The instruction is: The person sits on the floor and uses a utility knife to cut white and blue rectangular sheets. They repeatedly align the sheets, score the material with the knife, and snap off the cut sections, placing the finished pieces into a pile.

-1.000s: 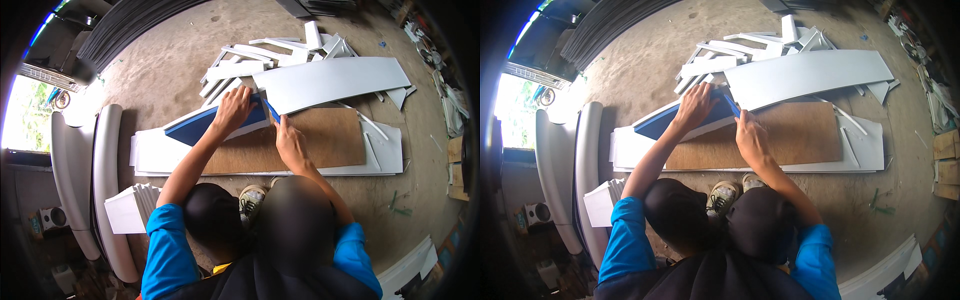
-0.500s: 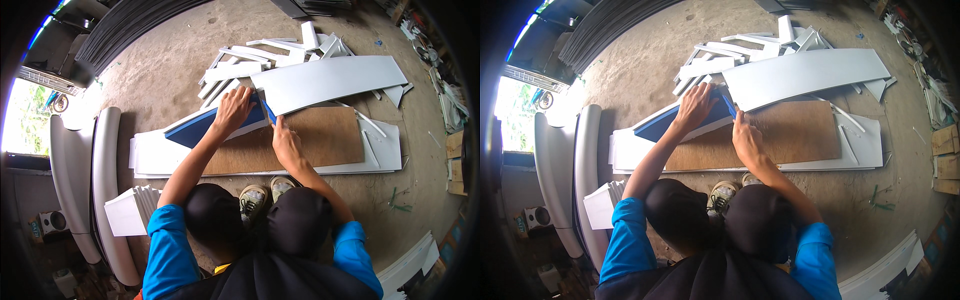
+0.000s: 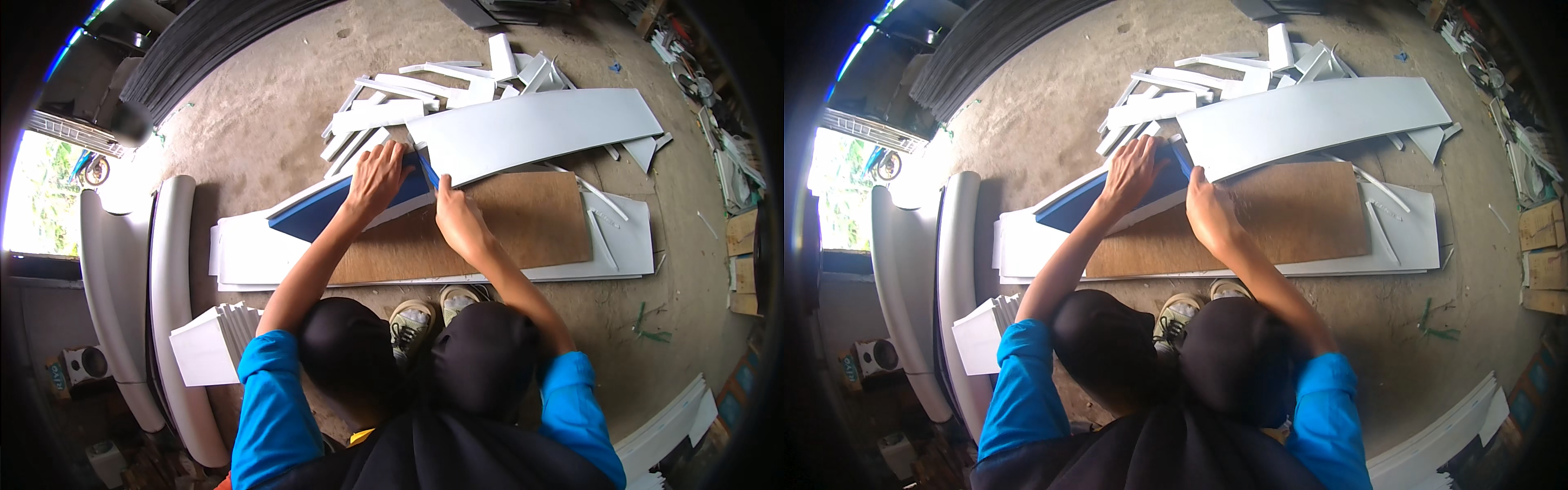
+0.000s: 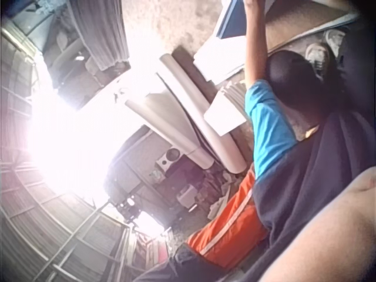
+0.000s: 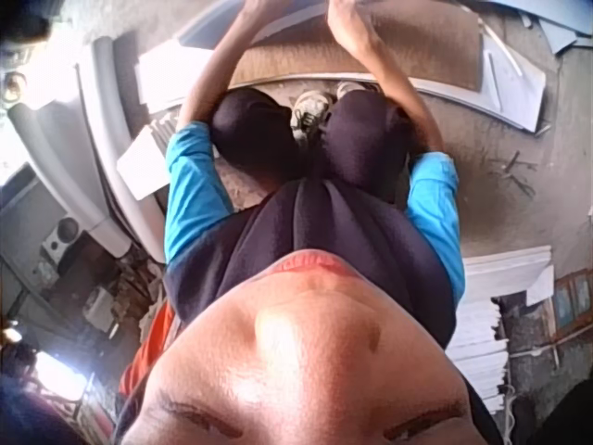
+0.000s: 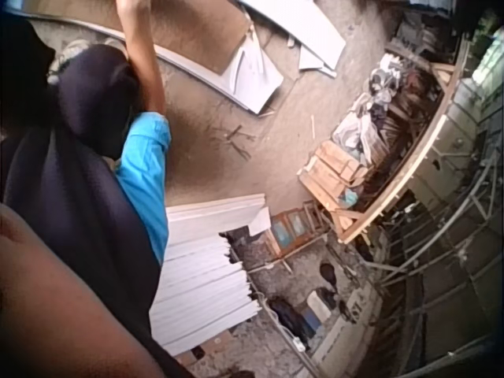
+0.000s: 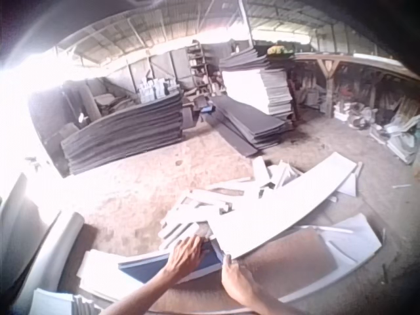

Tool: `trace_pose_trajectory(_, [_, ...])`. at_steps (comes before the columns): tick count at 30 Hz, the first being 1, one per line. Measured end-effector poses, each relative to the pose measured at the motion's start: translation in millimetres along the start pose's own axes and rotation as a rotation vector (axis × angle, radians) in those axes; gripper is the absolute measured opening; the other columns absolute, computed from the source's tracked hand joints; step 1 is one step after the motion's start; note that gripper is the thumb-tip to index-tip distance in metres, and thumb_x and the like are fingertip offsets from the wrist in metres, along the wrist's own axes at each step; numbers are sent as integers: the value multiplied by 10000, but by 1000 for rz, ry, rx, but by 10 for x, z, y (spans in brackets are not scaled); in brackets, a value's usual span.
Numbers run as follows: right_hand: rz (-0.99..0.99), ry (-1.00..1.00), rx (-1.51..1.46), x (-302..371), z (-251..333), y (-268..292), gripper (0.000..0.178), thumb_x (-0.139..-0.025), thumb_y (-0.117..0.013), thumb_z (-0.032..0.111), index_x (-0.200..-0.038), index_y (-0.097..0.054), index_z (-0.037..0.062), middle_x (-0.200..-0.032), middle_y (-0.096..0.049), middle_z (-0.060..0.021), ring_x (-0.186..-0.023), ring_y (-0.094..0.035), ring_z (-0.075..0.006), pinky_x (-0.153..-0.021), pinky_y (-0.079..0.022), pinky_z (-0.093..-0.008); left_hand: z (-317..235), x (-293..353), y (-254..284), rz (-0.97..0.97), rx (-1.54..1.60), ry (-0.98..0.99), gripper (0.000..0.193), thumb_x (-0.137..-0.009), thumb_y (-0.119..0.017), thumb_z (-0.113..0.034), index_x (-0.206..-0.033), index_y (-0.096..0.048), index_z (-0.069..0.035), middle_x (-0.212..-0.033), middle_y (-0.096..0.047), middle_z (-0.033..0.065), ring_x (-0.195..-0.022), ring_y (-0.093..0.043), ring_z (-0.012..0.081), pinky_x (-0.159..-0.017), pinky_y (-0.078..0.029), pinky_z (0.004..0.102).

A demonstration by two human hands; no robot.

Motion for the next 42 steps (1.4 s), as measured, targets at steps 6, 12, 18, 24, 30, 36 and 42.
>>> trace_pose_trajectory(6, [23, -45, -32, 97, 13, -16, 214, -793, -438, -21, -976, -369, -105, -662, -558, -305, -687, -601, -419, -569, -507, -451, 27, 3, 6, 34, 12, 5, 331, -783, -608, -244, -1003, -479, -34, -896, -528, 76, -803, -532, 213, -677, -418, 342])
trace_pose_trajectory(12, [84, -79, -51, -82, 12, -47, 222, -798, -409, 5, -988, -379, -106, -709, -563, -324, -743, -594, -433, -622, -496, -486, -19, 37, 40, 38, -11, -17, 342, -784, -609, -226, -1022, -475, -21, -907, -522, 83, -810, -526, 228, -683, -422, 334])
trace_pose_trajectory(18, [273, -382, 69, 433, -801, -987, 217, -852, -396, 126, -984, -469, -30, -864, -596, -272, -854, -578, -426, -739, -446, -528, 5, -61, 12, -46, -49, -14, 336, -776, -621, -219, -1005, -482, -16, -903, -521, 86, -789, -522, 220, -672, -420, 333])
trace_pose_trajectory(24, [254, -295, -107, 311, -780, -803, 230, -849, -384, 110, -986, -479, -49, -877, -583, -301, -875, -575, -421, -786, -455, -473, 107, 25, 98, -33, -63, 0, 331, -796, -605, -227, -1008, -485, -4, -929, -527, 109, -816, -525, 228, -691, -427, 343])
trace_pose_trajectory(30, [-256, -164, -667, -94, -1165, -608, 387, -801, -615, 325, -975, -492, 3, -806, -603, -143, -720, -593, -250, -617, -445, -359, 238, -51, 470, 66, 199, 144, 364, -843, -548, -240, -1091, -460, 12, -1041, -539, 182, -968, -538, 307, -833, -430, 398])
trace_pose_trajectory(36, [38, 50, -873, -742, -492, -53, 593, -646, -749, 436, -982, -480, 28, -905, -548, -64, -897, -537, -164, -806, -420, -287, 354, 128, 911, -42, 478, 280, 345, -834, -567, -214, -1088, -456, -8, -1014, -542, 190, -921, -543, 364, -777, -444, 394])
trace_pose_trajectory(42, [121, 71, -987, -777, -157, 310, 582, -593, -803, 384, -960, -481, 67, -855, -528, -23, -828, -522, -129, -779, -398, -261, 454, 288, 1146, -164, 573, 314, 352, -851, -547, -205, -1129, -437, -19, -1038, -534, 199, -956, -536, 357, -797, -430, 372])
Point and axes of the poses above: each hand's wrist, its own x-axis away from the middle knuckle, its own y-axis out of the back of the hand, z = x × y, the point moved 1 cm from there along -x, towards the middle knuckle
